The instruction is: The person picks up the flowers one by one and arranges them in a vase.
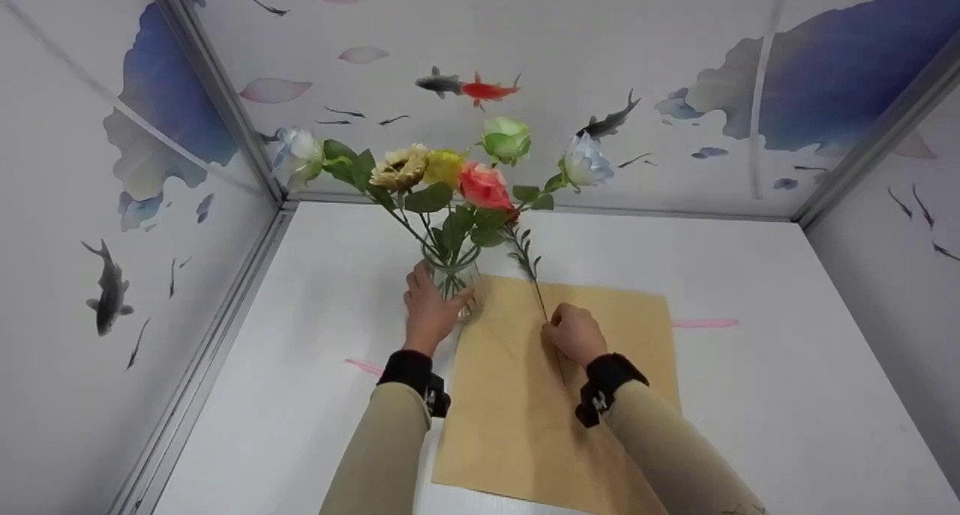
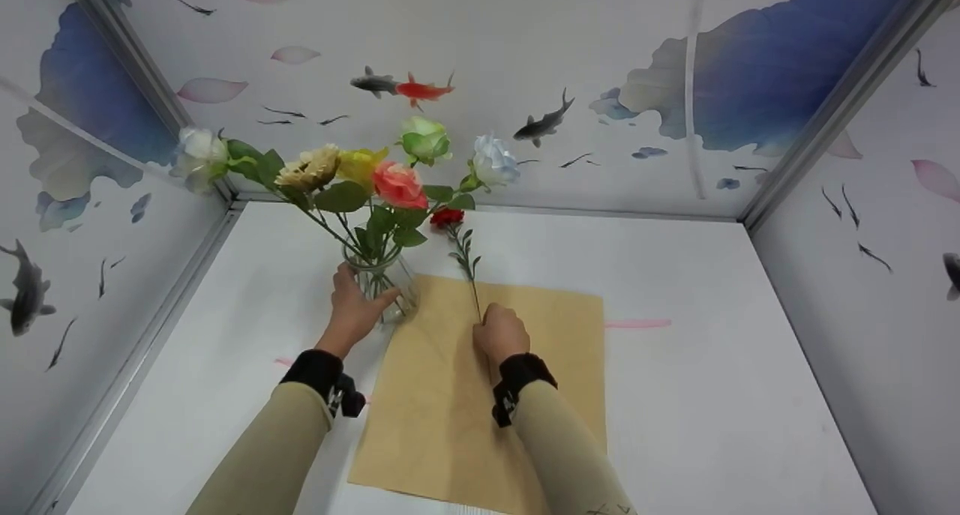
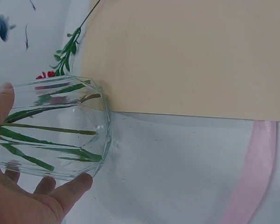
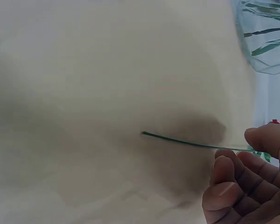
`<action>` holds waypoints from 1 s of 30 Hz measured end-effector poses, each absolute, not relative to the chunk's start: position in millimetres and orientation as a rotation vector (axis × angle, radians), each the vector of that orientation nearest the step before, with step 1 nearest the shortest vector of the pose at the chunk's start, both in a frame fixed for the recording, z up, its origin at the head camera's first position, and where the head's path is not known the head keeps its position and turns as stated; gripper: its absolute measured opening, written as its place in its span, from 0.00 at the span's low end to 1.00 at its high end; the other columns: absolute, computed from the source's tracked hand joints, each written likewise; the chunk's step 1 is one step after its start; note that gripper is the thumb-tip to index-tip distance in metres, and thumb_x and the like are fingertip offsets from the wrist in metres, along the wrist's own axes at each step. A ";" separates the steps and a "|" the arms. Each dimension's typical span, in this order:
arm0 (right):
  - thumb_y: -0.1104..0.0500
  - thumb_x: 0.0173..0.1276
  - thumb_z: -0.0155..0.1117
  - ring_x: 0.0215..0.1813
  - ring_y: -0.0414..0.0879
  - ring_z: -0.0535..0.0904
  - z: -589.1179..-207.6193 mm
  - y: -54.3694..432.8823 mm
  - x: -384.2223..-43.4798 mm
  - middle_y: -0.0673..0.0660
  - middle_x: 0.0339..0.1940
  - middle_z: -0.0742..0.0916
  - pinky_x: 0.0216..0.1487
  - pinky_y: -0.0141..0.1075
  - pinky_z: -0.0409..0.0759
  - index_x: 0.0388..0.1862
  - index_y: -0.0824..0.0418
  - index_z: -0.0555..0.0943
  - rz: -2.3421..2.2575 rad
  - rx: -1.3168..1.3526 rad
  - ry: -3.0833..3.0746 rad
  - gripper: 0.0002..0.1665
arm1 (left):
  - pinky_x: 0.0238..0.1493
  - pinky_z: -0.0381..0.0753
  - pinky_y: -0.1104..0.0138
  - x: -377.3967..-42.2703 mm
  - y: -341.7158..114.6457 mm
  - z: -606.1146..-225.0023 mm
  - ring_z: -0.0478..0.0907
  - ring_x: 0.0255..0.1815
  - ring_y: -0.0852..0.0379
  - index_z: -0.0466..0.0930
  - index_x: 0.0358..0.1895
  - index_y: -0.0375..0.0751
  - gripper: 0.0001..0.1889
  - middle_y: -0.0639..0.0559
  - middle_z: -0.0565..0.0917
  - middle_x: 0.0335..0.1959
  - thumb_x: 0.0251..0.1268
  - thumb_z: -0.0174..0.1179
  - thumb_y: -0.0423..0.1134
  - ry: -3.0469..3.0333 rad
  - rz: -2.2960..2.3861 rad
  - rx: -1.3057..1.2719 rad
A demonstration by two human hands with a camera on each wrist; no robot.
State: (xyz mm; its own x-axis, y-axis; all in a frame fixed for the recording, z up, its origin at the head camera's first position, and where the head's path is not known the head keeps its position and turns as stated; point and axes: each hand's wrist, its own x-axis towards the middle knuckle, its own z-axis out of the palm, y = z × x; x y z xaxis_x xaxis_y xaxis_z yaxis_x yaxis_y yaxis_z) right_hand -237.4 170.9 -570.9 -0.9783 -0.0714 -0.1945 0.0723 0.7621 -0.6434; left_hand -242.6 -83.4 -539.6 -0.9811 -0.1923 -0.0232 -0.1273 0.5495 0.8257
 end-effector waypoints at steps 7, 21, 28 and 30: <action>0.62 0.71 0.62 0.29 0.49 0.74 -580.9 171.8 -233.4 0.56 0.28 0.80 0.31 0.39 0.71 0.36 0.65 0.77 -0.886 -0.053 2.764 0.07 | 0.70 0.65 0.43 -244.2 -83.6 -541.6 0.57 0.73 0.30 0.48 0.78 0.36 0.49 0.33 0.57 0.74 0.64 0.71 0.51 -2.710 -1.413 0.295; 0.64 0.76 0.55 0.31 0.49 0.74 -583.8 182.3 -242.2 0.58 0.30 0.80 0.35 0.40 0.74 0.39 0.69 0.77 -0.863 -0.124 2.722 0.07 | 0.72 0.62 0.43 -244.7 -84.4 -541.8 0.51 0.77 0.29 0.45 0.79 0.36 0.50 0.33 0.53 0.77 0.66 0.69 0.51 -2.738 -1.448 0.301; 0.64 0.75 0.55 0.30 0.48 0.75 -586.7 186.7 -245.3 0.57 0.29 0.80 0.31 0.38 0.72 0.40 0.68 0.77 -0.923 -0.077 2.697 0.07 | 0.70 0.65 0.42 -244.5 -83.5 -542.0 0.53 0.76 0.30 0.46 0.79 0.38 0.50 0.34 0.54 0.76 0.66 0.69 0.52 -2.747 -1.434 0.314; 0.64 0.75 0.55 0.31 0.48 0.75 -587.0 188.1 -245.7 0.58 0.30 0.80 0.33 0.39 0.73 0.40 0.69 0.77 -0.924 -0.086 2.709 0.07 | 0.70 0.65 0.42 -244.5 -83.2 -542.1 0.54 0.75 0.30 0.47 0.79 0.38 0.49 0.35 0.55 0.76 0.66 0.69 0.52 -2.743 -1.430 0.319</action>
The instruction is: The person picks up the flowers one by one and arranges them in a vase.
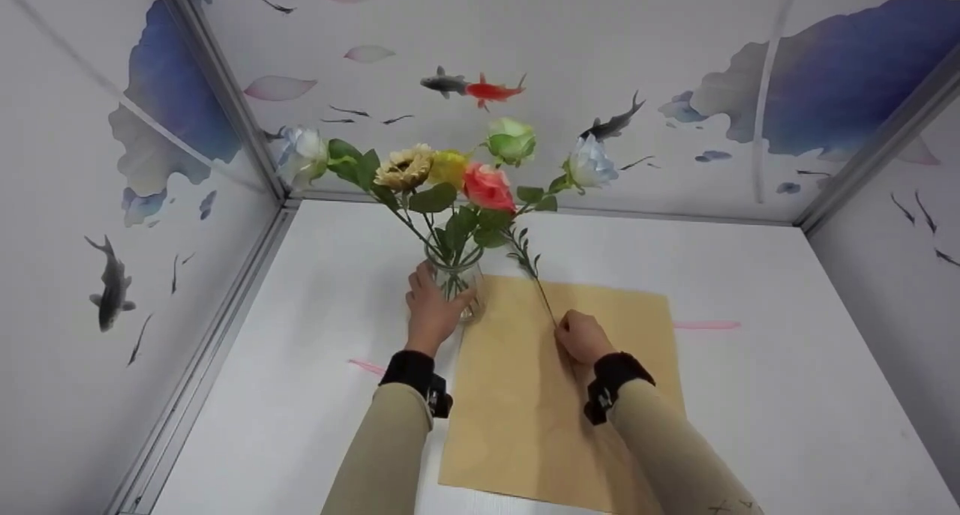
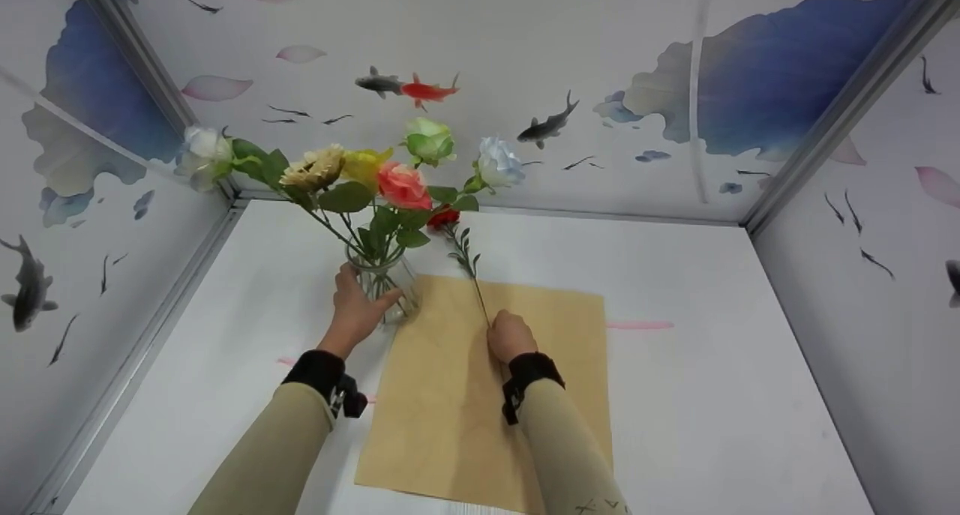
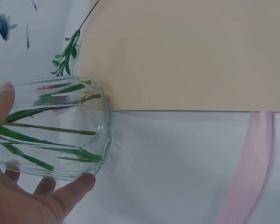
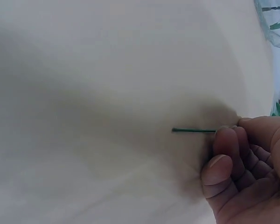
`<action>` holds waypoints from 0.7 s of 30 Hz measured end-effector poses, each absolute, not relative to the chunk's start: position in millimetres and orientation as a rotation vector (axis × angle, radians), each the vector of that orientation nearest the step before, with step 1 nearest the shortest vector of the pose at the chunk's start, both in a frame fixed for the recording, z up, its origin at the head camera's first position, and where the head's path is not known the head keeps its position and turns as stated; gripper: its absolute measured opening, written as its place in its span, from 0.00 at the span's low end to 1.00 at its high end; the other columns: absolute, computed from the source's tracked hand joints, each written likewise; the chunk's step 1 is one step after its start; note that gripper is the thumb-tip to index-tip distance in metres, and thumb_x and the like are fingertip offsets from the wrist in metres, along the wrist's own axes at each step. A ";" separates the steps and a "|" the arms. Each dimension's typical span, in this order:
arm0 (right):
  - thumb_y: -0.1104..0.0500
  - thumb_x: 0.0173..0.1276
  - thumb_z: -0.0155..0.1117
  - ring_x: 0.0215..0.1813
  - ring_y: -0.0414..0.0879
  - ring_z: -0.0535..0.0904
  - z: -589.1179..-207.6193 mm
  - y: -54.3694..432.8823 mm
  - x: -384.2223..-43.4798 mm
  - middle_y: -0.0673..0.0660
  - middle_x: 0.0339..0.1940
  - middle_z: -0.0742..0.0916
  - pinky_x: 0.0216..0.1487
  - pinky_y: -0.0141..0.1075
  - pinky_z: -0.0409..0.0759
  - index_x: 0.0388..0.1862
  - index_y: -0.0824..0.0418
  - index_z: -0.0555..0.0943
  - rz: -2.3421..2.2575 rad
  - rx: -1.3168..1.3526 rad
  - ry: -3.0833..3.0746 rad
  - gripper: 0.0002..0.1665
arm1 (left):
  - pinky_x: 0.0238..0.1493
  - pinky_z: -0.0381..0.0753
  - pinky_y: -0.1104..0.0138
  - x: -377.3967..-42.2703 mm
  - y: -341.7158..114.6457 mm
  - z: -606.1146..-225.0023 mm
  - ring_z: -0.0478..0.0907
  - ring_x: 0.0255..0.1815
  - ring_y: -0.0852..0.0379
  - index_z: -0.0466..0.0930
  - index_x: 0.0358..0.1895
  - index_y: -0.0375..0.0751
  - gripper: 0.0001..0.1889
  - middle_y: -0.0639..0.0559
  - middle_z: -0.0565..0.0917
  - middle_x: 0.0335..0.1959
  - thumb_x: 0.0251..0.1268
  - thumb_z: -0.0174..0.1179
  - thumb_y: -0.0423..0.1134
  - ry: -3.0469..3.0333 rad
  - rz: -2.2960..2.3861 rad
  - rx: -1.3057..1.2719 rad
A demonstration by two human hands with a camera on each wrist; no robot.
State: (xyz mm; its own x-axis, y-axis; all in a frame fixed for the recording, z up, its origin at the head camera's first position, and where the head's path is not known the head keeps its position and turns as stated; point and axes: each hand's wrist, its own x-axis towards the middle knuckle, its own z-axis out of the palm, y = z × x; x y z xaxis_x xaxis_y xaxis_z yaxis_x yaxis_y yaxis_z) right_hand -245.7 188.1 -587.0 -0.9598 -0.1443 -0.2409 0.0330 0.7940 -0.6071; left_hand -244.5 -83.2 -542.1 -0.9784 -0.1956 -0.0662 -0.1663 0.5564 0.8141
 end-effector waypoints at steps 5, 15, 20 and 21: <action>0.64 0.76 0.55 0.34 0.50 0.75 -586.7 191.2 -247.4 0.59 0.32 0.80 0.39 0.43 0.75 0.40 0.69 0.77 -0.930 -0.079 2.739 0.08 | 0.70 0.65 0.44 -244.5 -84.1 -541.5 0.55 0.75 0.31 0.47 0.78 0.38 0.49 0.36 0.55 0.75 0.65 0.70 0.53 -2.743 -1.435 0.323; 0.65 0.74 0.55 0.33 0.51 0.76 -588.1 198.9 -250.3 0.59 0.31 0.80 0.36 0.41 0.74 0.39 0.70 0.78 -0.992 -0.025 2.760 0.07 | 0.71 0.64 0.44 -245.3 -83.2 -541.1 0.56 0.74 0.32 0.48 0.78 0.37 0.49 0.35 0.56 0.75 0.65 0.70 0.53 -2.742 -1.423 0.295; 0.66 0.73 0.55 0.30 0.50 0.76 -589.8 204.2 -250.1 0.59 0.29 0.82 0.35 0.40 0.73 0.36 0.68 0.78 -1.030 -0.066 2.781 0.07 | 0.72 0.62 0.44 -244.9 -84.4 -543.2 0.55 0.75 0.31 0.47 0.79 0.36 0.51 0.34 0.56 0.75 0.65 0.70 0.52 -2.733 -1.415 0.292; 0.66 0.72 0.55 0.29 0.49 0.75 -590.0 205.4 -250.1 0.59 0.28 0.82 0.34 0.39 0.73 0.35 0.67 0.79 -1.041 -0.066 2.780 0.07 | 0.72 0.62 0.44 -244.8 -84.5 -543.4 0.55 0.75 0.31 0.46 0.79 0.36 0.51 0.34 0.55 0.75 0.65 0.70 0.52 -2.736 -1.415 0.294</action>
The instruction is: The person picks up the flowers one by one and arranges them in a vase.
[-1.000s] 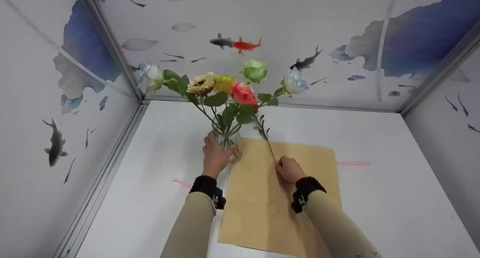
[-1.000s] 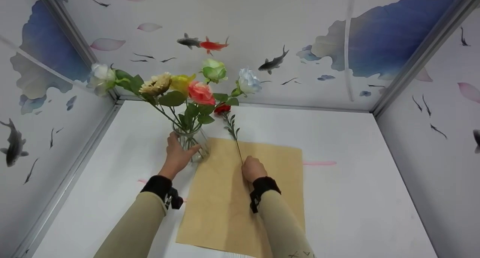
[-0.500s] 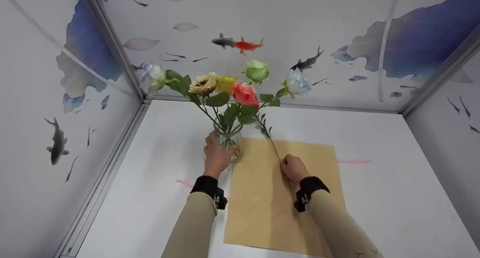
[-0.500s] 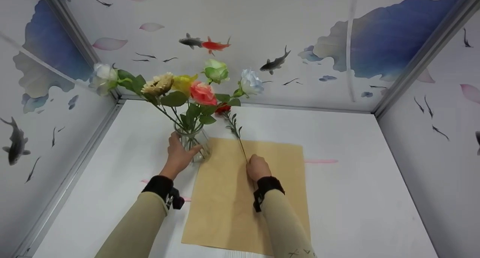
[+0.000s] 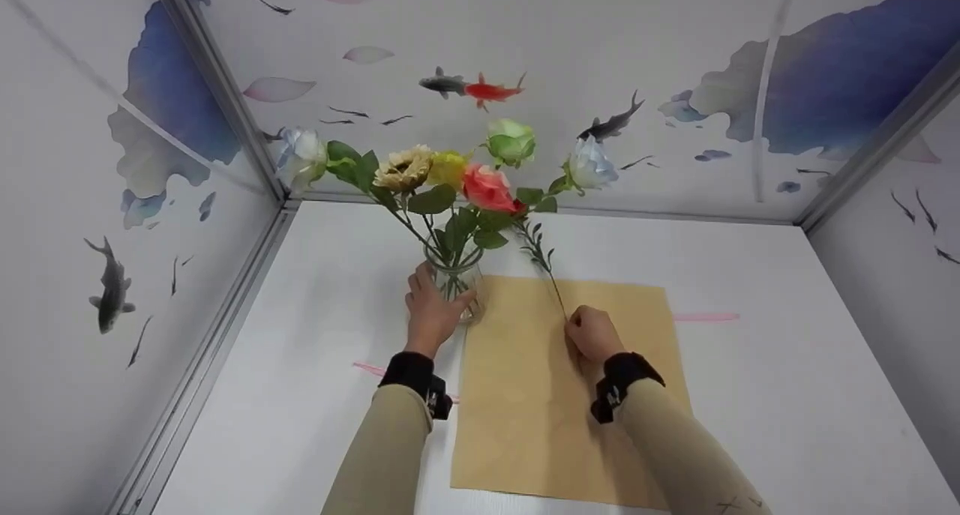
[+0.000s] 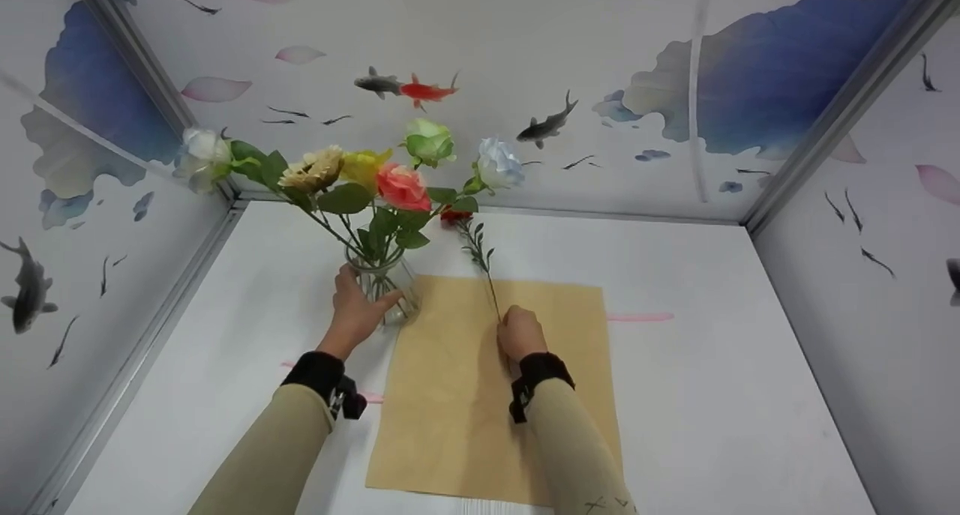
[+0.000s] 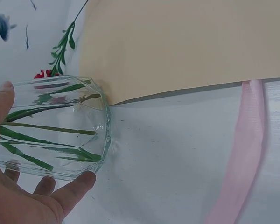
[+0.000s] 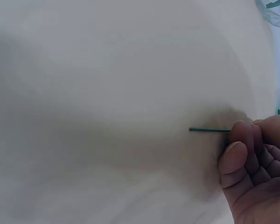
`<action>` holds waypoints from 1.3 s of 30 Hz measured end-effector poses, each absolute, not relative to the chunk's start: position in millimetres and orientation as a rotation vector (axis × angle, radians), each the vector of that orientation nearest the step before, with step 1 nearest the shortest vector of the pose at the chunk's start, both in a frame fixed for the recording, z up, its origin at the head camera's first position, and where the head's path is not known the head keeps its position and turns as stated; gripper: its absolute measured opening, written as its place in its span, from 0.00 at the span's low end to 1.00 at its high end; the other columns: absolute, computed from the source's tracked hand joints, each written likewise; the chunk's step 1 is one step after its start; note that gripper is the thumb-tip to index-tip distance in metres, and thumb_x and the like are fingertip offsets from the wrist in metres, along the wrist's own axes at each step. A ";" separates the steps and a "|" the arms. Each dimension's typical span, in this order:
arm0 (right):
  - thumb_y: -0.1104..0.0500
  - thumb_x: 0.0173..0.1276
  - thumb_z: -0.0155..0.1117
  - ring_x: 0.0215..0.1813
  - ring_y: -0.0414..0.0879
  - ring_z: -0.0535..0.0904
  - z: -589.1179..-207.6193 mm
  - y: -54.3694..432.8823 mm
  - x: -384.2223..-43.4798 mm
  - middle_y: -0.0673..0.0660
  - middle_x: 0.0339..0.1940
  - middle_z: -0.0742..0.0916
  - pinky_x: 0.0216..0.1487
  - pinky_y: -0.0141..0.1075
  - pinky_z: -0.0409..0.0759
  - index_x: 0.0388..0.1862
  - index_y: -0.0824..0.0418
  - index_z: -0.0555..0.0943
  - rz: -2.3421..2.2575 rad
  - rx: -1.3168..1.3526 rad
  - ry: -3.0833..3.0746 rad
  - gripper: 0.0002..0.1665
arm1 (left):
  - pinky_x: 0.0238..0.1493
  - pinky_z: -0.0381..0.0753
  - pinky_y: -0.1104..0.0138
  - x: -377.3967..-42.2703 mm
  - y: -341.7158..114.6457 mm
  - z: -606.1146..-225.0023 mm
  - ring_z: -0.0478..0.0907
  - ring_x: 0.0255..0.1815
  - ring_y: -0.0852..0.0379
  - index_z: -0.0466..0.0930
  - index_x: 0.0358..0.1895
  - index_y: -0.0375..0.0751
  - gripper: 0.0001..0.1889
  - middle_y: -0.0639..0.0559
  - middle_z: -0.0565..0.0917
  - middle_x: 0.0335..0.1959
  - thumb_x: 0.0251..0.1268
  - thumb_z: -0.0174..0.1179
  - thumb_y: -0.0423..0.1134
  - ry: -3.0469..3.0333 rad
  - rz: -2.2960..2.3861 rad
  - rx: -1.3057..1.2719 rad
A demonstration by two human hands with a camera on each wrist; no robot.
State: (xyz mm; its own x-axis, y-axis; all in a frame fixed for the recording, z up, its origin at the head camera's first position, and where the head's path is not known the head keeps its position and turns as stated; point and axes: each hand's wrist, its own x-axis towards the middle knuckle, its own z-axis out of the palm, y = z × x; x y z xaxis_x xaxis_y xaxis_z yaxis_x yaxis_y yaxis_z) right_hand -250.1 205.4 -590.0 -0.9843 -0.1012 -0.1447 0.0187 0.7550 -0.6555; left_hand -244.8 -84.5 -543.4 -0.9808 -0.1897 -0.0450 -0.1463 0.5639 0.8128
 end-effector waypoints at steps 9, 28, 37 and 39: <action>0.67 0.67 0.57 0.24 0.46 0.75 -587.3 219.2 -250.6 0.57 0.24 0.81 0.26 0.36 0.72 0.33 0.65 0.77 -1.198 0.043 2.668 0.03 | 0.72 0.62 0.44 -243.3 -84.8 -541.4 0.55 0.75 0.31 0.46 0.79 0.36 0.52 0.33 0.55 0.76 0.64 0.70 0.53 -2.743 -1.418 0.300; 0.62 0.75 0.55 0.23 0.44 0.81 -563.4 237.8 -254.0 0.57 0.25 0.83 0.28 0.35 0.80 0.46 0.70 0.77 -1.429 0.241 2.562 0.10 | 0.74 0.59 0.44 -244.0 -84.6 -543.8 0.54 0.75 0.30 0.47 0.78 0.35 0.51 0.32 0.55 0.75 0.64 0.71 0.51 -2.723 -1.412 0.275; 0.64 0.75 0.55 0.26 0.44 0.81 -561.6 240.4 -251.4 0.57 0.28 0.84 0.29 0.36 0.83 0.46 0.71 0.76 -1.703 0.316 2.425 0.09 | 0.73 0.59 0.42 -242.9 -84.6 -543.3 0.57 0.73 0.29 0.49 0.76 0.34 0.49 0.31 0.58 0.73 0.63 0.72 0.50 -2.693 -1.397 0.244; 0.64 0.75 0.55 0.25 0.45 0.82 -561.1 239.4 -250.0 0.57 0.27 0.84 0.30 0.37 0.84 0.46 0.71 0.75 -1.801 0.325 2.353 0.09 | 0.73 0.58 0.43 -243.2 -84.7 -543.9 0.57 0.73 0.29 0.49 0.76 0.33 0.49 0.30 0.58 0.72 0.63 0.72 0.50 -2.694 -1.384 0.236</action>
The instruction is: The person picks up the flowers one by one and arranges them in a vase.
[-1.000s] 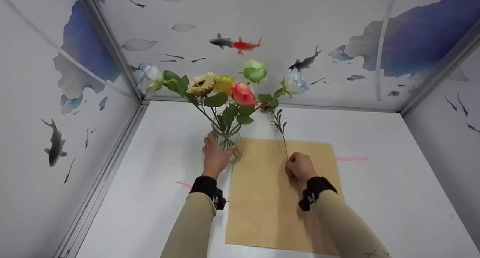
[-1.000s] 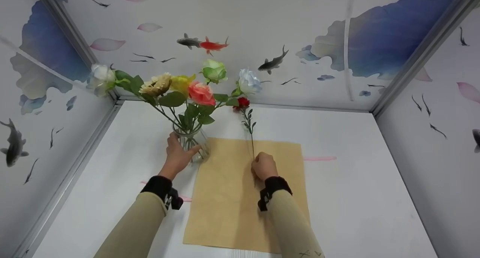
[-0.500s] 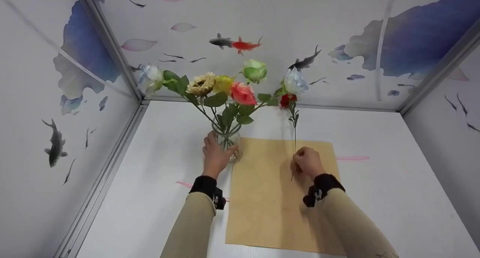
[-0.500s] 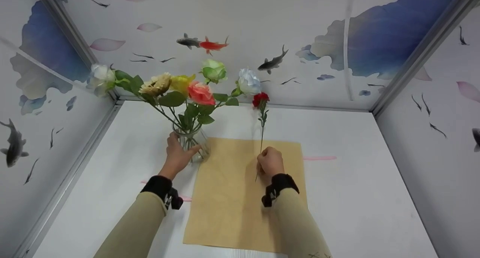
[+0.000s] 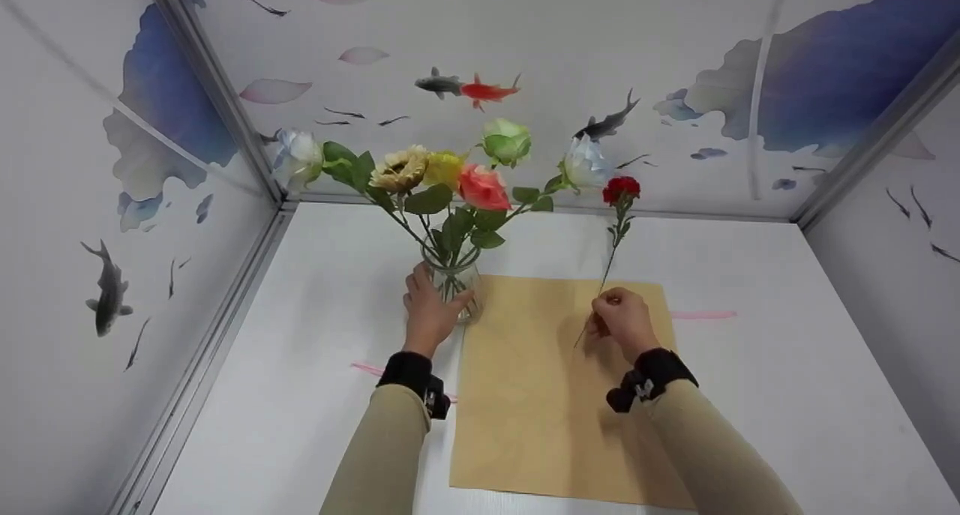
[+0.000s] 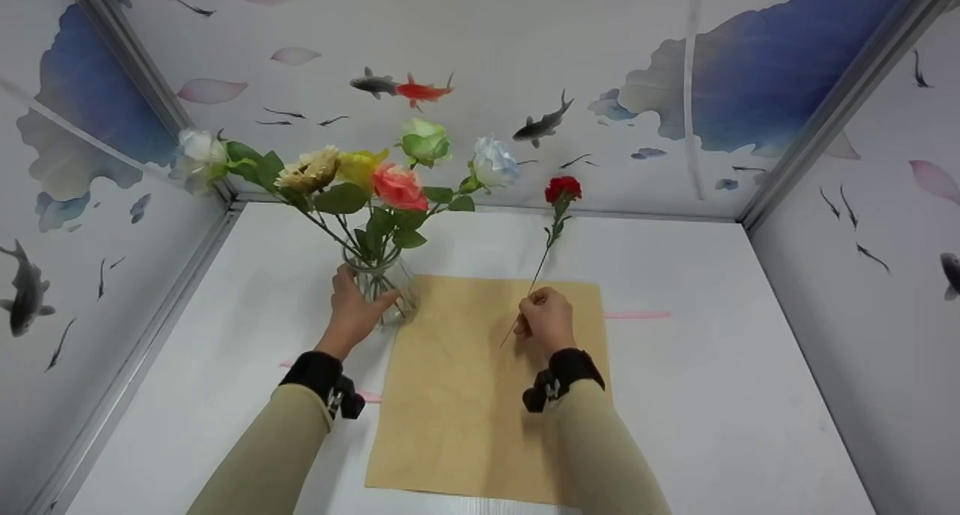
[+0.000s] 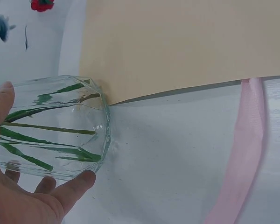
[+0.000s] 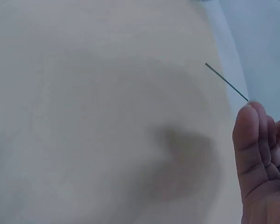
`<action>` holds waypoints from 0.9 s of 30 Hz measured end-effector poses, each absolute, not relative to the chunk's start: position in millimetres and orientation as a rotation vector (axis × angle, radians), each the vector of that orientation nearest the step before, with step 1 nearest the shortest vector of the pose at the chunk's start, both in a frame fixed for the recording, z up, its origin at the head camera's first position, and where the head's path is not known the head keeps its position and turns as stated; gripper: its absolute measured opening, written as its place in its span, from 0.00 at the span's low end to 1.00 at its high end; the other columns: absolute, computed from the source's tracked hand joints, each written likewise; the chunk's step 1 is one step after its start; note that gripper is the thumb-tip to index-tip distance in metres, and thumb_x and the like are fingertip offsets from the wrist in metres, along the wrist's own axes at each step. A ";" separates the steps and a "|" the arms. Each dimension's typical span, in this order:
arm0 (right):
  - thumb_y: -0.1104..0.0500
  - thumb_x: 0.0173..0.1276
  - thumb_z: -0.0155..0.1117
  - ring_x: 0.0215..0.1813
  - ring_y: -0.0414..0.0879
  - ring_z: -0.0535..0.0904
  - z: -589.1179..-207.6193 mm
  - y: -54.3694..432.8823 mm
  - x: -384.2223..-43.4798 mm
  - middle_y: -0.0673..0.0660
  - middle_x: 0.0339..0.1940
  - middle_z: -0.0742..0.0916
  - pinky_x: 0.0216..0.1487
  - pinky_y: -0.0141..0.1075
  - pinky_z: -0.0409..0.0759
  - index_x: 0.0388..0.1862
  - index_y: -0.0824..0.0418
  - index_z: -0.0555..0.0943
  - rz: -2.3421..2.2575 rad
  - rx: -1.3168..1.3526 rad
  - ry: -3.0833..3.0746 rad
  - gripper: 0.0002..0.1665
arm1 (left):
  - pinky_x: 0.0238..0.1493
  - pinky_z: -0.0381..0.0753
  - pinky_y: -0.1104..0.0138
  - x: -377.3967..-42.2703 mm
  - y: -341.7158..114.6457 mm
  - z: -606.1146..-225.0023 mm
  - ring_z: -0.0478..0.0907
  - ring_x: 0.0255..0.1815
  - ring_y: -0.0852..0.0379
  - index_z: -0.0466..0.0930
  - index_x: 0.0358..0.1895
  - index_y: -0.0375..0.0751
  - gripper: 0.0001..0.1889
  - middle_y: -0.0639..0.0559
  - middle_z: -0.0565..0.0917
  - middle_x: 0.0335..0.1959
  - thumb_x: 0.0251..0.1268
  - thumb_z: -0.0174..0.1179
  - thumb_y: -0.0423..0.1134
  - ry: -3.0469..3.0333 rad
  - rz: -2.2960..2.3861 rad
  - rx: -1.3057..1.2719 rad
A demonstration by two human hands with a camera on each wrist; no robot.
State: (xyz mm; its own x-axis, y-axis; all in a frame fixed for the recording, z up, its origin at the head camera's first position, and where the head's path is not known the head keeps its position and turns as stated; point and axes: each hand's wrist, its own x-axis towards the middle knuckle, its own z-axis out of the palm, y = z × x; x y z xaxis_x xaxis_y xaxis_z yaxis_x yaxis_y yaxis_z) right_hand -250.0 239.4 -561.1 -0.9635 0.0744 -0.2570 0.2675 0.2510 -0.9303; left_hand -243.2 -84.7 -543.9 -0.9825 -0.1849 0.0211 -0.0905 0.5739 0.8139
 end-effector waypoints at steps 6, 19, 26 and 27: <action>0.63 0.78 0.55 0.26 0.46 0.83 -554.0 231.0 -246.3 0.58 0.27 0.84 0.33 0.40 0.86 0.52 0.73 0.72 -2.031 0.278 2.145 0.12 | 0.73 0.58 0.43 -243.4 -84.5 -544.4 0.57 0.73 0.30 0.49 0.77 0.33 0.49 0.31 0.58 0.73 0.63 0.72 0.49 -2.686 -1.406 0.242; 0.63 0.79 0.58 0.30 0.48 0.85 -544.0 210.1 -239.8 0.59 0.32 0.84 0.33 0.37 0.86 0.50 0.71 0.71 -2.400 0.139 1.807 0.11 | 0.72 0.60 0.42 -242.9 -83.1 -542.4 0.57 0.73 0.29 0.49 0.76 0.34 0.49 0.30 0.58 0.73 0.63 0.73 0.49 -2.677 -1.423 0.252; 0.60 0.78 0.61 0.36 0.48 0.87 -539.8 201.6 -238.3 0.58 0.35 0.87 0.35 0.35 0.84 0.49 0.67 0.73 -2.538 0.099 1.649 0.11 | 0.70 0.62 0.42 -243.5 -83.3 -542.5 0.58 0.71 0.29 0.50 0.76 0.35 0.49 0.32 0.58 0.72 0.62 0.73 0.48 -2.677 -1.431 0.272; 0.60 0.78 0.61 0.37 0.48 0.86 -539.2 200.2 -238.1 0.58 0.36 0.87 0.36 0.34 0.84 0.48 0.66 0.74 -2.549 0.089 1.646 0.10 | 0.70 0.62 0.42 -243.6 -83.3 -542.7 0.59 0.71 0.29 0.50 0.76 0.35 0.48 0.31 0.59 0.72 0.62 0.73 0.48 -2.674 -1.427 0.269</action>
State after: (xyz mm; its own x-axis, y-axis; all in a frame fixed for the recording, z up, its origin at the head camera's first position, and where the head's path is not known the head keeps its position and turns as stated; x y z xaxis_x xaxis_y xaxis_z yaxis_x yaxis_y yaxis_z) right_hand -238.1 200.2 -539.2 -0.9926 -0.0575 -0.1068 0.1210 -0.4081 -0.9049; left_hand -243.6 -83.3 -542.7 -0.9796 -0.2009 0.0039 -0.1087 0.5460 0.8307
